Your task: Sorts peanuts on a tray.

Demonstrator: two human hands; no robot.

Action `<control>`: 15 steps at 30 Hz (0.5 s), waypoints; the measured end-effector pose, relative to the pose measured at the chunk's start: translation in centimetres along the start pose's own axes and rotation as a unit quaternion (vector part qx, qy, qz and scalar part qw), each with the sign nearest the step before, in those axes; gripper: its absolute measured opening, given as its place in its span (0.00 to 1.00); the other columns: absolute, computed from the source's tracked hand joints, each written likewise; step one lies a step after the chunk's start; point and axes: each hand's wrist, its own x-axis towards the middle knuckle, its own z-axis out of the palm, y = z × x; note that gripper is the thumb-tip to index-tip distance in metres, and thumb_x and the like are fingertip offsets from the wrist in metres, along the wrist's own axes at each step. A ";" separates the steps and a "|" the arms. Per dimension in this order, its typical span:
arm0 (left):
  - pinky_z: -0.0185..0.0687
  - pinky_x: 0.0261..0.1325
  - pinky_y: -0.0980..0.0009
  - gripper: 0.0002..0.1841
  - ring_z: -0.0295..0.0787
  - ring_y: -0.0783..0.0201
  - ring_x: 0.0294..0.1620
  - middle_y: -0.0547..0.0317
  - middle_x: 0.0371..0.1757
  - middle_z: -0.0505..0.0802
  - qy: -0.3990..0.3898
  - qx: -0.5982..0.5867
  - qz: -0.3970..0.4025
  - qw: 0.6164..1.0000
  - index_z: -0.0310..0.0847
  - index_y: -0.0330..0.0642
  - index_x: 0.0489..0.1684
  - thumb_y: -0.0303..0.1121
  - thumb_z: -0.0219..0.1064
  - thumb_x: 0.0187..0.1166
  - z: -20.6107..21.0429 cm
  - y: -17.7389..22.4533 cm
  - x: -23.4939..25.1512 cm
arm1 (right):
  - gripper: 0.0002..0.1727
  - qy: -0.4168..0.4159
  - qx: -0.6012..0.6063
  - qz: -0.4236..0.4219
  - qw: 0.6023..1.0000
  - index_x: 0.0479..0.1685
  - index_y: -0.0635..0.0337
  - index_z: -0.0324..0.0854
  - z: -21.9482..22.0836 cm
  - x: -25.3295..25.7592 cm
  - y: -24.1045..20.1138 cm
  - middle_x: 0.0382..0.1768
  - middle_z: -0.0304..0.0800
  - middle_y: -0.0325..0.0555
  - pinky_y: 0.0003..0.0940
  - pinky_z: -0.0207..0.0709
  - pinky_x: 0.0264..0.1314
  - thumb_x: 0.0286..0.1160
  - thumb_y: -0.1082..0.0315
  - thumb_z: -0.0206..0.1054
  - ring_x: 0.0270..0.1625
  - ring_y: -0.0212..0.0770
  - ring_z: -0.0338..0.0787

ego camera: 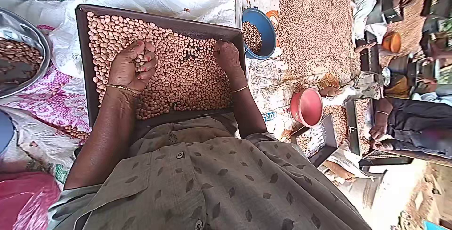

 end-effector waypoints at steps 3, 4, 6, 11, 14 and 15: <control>0.55 0.11 0.89 0.23 0.62 0.82 0.10 0.75 0.19 0.76 -0.002 -0.006 0.000 1.000 0.78 0.51 0.37 0.39 0.36 0.96 0.1 0.1 -0.1 | 0.14 -0.008 -0.032 0.013 0.999 0.58 0.63 0.86 0.0 -0.1 -0.4 0.64 0.89 0.58 0.59 0.80 0.65 0.78 0.72 0.63 0.67 0.59 0.88; 0.55 0.11 0.89 0.23 0.62 0.82 0.10 0.74 0.19 0.76 -0.002 -0.009 0.000 1.000 0.79 0.51 0.37 0.39 0.36 0.96 0.0 0.1 -0.1 | 0.14 -0.009 -0.031 0.014 0.999 0.58 0.63 0.86 0.0 -0.2 -0.4 0.63 0.89 0.59 0.59 0.80 0.65 0.77 0.73 0.63 0.67 0.60 0.88; 0.55 0.11 0.89 0.22 0.61 0.82 0.10 0.74 0.19 0.76 -0.002 -0.004 -0.001 1.000 0.79 0.50 0.38 0.39 0.36 0.96 0.0 0.0 0.0 | 0.13 0.002 -0.011 0.017 1.000 0.55 0.61 0.88 -0.1 -0.2 0.2 0.58 0.91 0.58 0.61 0.80 0.63 0.75 0.70 0.64 0.64 0.60 0.89; 0.54 0.11 0.86 0.31 0.63 0.80 0.11 0.68 0.30 0.85 -0.010 0.086 -0.058 0.995 0.85 0.47 0.50 0.52 0.31 0.96 0.5 -0.2 -0.1 | 0.07 0.139 0.280 -0.134 0.940 0.43 0.65 0.89 -1.7 -1.2 1.5 0.38 0.92 0.48 0.38 0.85 0.47 0.74 0.72 0.67 0.41 0.39 0.91; 0.55 0.12 0.86 0.36 0.65 0.80 0.13 0.66 0.34 0.89 -0.061 0.139 -0.105 0.983 0.85 0.46 0.56 0.56 0.27 0.94 1.1 -0.8 -0.1 | 0.09 0.050 0.470 -0.292 0.832 0.50 0.73 0.83 -3.9 -3.3 -0.8 0.44 0.91 0.49 0.30 0.89 0.52 0.76 0.79 0.66 0.46 0.34 0.92; 0.54 0.12 0.87 0.35 0.66 0.80 0.13 0.66 0.35 0.89 -0.079 0.148 -0.120 0.979 0.84 0.47 0.57 0.56 0.28 0.95 1.2 -1.0 0.0 | 0.09 0.035 0.460 -0.300 0.835 0.51 0.73 0.83 -4.2 -3.3 -1.0 0.44 0.91 0.50 0.31 0.89 0.51 0.77 0.78 0.66 0.45 0.34 0.92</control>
